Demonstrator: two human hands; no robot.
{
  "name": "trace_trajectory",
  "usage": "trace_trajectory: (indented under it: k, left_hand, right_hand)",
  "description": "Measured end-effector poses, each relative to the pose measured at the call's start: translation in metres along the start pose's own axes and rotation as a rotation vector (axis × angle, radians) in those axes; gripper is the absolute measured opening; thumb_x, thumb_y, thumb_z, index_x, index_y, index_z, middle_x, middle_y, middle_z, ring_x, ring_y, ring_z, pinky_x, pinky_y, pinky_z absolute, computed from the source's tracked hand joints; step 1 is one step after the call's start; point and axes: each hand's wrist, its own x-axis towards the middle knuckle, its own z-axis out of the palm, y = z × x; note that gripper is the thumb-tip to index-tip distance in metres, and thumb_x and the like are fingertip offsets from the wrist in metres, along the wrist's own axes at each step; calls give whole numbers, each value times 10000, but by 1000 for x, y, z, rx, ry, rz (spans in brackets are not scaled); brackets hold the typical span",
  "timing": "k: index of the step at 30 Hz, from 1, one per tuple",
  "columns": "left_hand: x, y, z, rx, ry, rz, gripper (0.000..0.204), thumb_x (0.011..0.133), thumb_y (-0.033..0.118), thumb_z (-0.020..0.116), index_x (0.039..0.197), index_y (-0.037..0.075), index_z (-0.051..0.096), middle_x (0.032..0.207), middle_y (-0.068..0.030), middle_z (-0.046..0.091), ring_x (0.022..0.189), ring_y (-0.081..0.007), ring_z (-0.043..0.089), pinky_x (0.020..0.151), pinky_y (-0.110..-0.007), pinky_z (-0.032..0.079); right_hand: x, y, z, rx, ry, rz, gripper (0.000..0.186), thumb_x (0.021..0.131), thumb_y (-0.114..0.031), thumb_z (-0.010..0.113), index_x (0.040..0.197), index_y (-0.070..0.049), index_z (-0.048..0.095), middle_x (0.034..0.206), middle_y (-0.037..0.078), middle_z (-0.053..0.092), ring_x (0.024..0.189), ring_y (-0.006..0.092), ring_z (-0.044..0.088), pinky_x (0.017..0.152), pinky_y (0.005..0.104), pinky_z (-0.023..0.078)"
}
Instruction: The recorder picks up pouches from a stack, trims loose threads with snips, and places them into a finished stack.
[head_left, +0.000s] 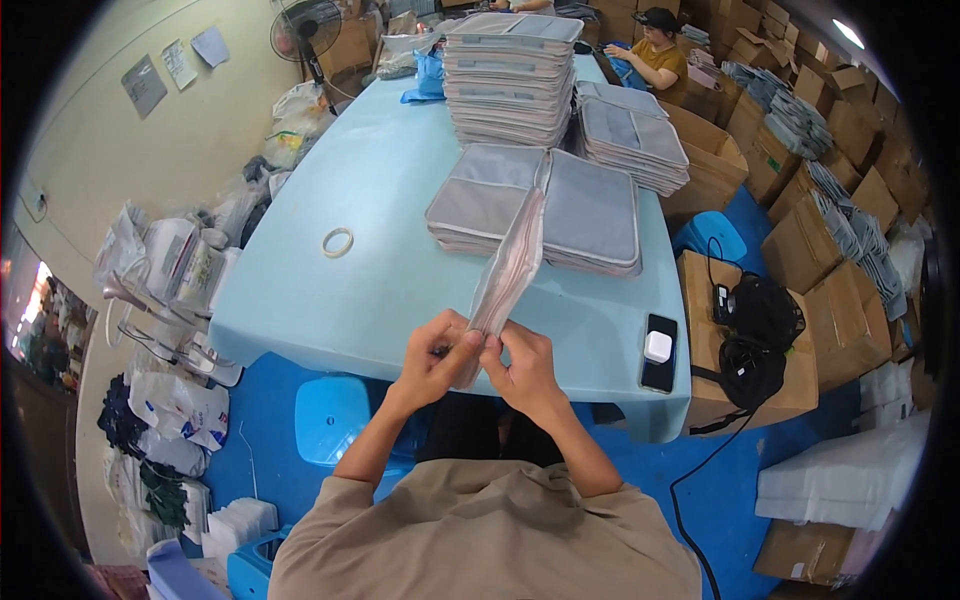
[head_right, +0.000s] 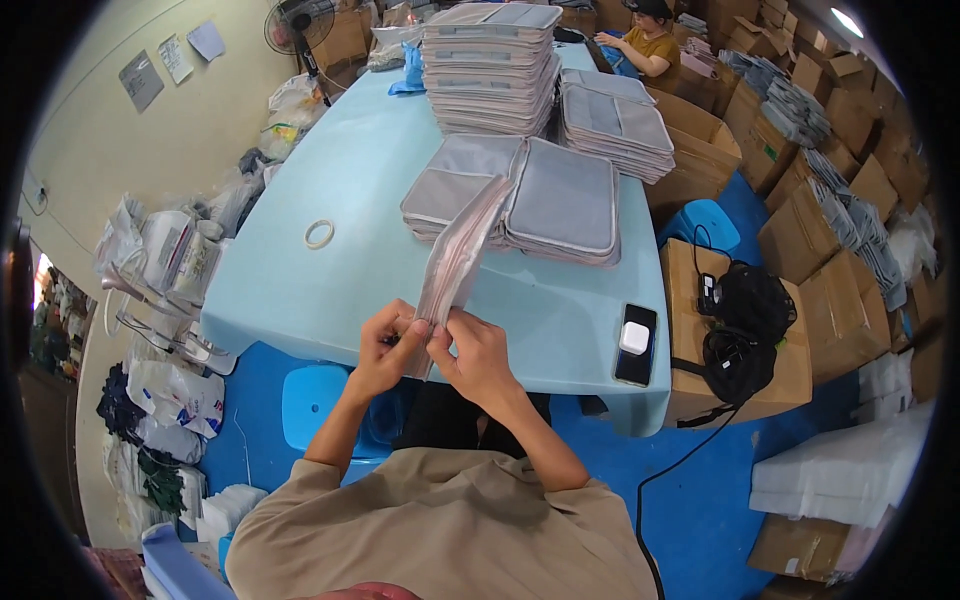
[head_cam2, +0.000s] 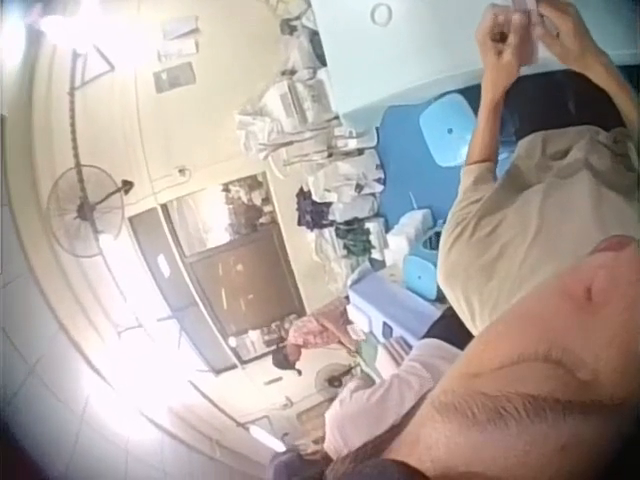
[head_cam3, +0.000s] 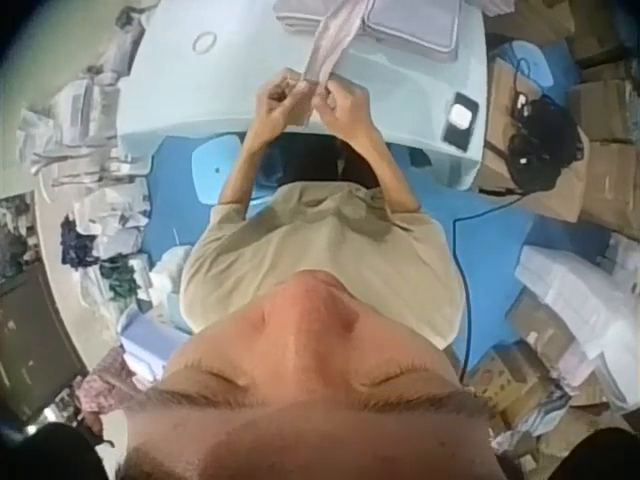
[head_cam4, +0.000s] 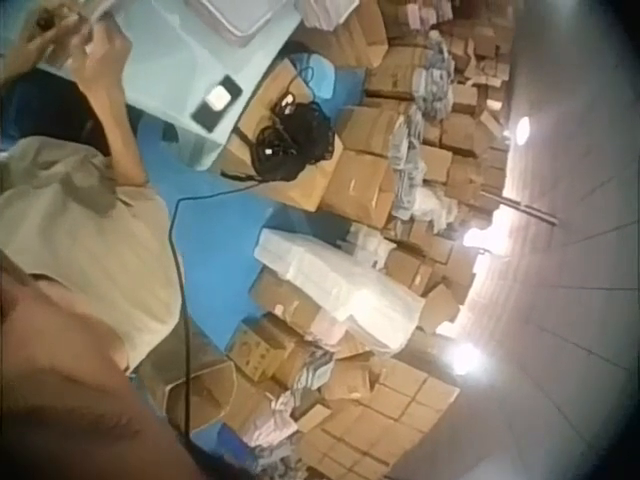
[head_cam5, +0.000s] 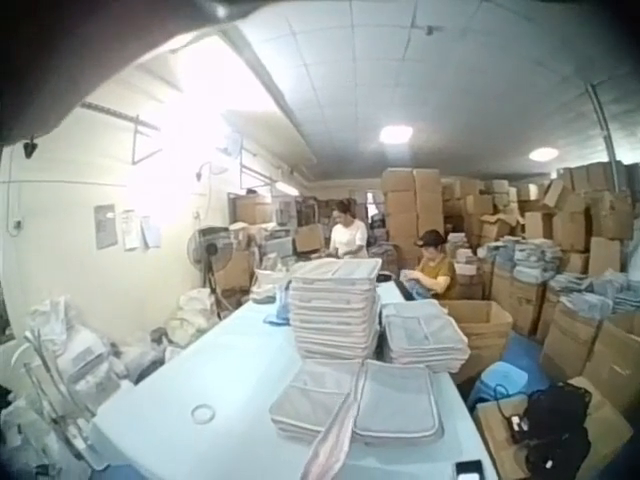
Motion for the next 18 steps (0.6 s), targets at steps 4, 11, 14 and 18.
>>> trace_trajectory:
  k: [4,11,14,18]
  left_hand:
    - [-8,-12,7,267,171,206,157,1056,122,709,939,34,651,749,15,617,679,-73,534,623,-262,423]
    - [-9,-51,-54,-38,1070,154,295,1128,314,622,1136,19,641,1017,-40,651,930,-114,595,808,-325,504]
    - [-20,-62,-48,-210,1101,124,356,1131,347,608,1218,2,615,1139,-80,662,1041,-160,631,909,-362,540]
    - [-26,-55,-34,-376,1156,48,434,1128,392,596,1319,5,552,1273,-132,629,1162,-247,642,1031,-420,553]
  right_hand:
    - [-9,0,6,-27,26,16,68,903,-46,691,887,-22,629,693,110,597,568,341,607,539,427,480]
    - [-68,13,9,122,338,337,212,988,-62,632,796,-3,563,677,115,636,548,250,614,524,383,468]
    - [-106,18,29,464,318,692,355,1122,-132,524,794,3,535,679,88,654,583,164,603,584,324,501]
    - [-143,9,49,829,380,969,402,1157,-218,482,790,-56,502,694,84,615,580,147,575,648,312,557]
